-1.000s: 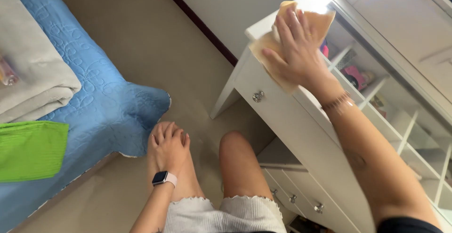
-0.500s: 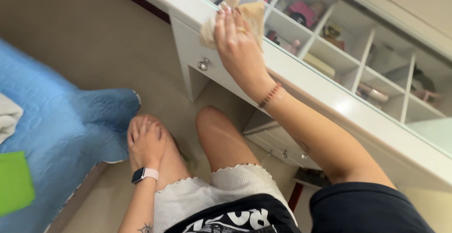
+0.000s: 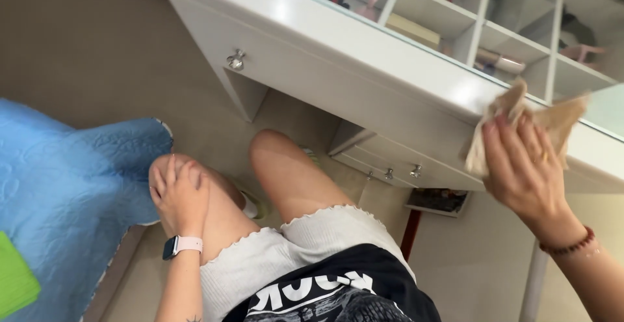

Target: Cleaning a white vanity table using a microfiber cloth and a paper towel.

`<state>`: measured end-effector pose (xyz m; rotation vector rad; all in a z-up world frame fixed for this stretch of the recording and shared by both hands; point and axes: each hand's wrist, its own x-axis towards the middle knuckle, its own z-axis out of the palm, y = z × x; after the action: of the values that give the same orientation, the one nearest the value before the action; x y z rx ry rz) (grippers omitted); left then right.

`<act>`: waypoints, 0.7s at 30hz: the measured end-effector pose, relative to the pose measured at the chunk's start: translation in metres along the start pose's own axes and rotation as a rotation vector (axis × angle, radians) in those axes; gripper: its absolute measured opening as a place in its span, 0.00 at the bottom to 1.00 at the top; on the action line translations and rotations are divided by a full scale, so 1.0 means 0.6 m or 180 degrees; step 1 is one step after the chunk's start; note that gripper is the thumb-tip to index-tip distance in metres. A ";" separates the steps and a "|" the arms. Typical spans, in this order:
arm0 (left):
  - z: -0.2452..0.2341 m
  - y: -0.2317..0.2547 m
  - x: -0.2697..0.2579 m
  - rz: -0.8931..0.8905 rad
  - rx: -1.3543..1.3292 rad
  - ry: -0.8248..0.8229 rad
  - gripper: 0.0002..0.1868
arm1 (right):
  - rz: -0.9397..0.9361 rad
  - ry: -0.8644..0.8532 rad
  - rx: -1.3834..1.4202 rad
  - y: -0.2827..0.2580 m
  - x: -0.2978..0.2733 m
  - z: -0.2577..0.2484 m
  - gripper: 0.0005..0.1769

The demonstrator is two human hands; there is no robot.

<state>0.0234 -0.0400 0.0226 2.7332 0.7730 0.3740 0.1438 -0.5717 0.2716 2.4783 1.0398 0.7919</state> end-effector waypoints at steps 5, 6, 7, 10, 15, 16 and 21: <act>-0.063 0.015 -0.032 0.0055 0.0355 -0.0108 0.23 | -0.0754 -0.0092 -0.1089 -0.008 0.005 0.068 0.26; -0.071 0.021 -0.028 0.0066 0.0415 -0.0071 0.23 | -0.0881 -0.0108 -0.1363 -0.006 0.016 0.088 0.27; -0.080 0.021 -0.032 0.0007 0.0397 -0.0054 0.23 | -0.0932 -0.0070 -0.1372 -0.021 0.050 0.087 0.27; -0.105 0.010 -0.052 -0.0161 0.0155 -0.0060 0.24 | -0.1113 -0.0372 -0.1465 -0.070 0.145 0.101 0.32; -0.126 -0.008 -0.062 -0.0246 -0.0111 -0.0014 0.22 | -0.1152 -0.0087 -0.1882 -0.153 0.271 0.136 0.42; -0.126 -0.012 -0.063 -0.0278 -0.0109 -0.0023 0.22 | -0.1182 -0.0078 -0.1870 -0.171 0.294 0.156 0.42; -0.120 -0.006 -0.055 -0.0274 -0.0001 0.0013 0.20 | -0.1043 0.0461 -0.1634 -0.268 0.442 0.207 0.45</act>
<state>-0.0284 -0.0410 0.0825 2.6890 0.8880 0.3614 0.2851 -0.2804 0.1896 1.7913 1.0883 0.9925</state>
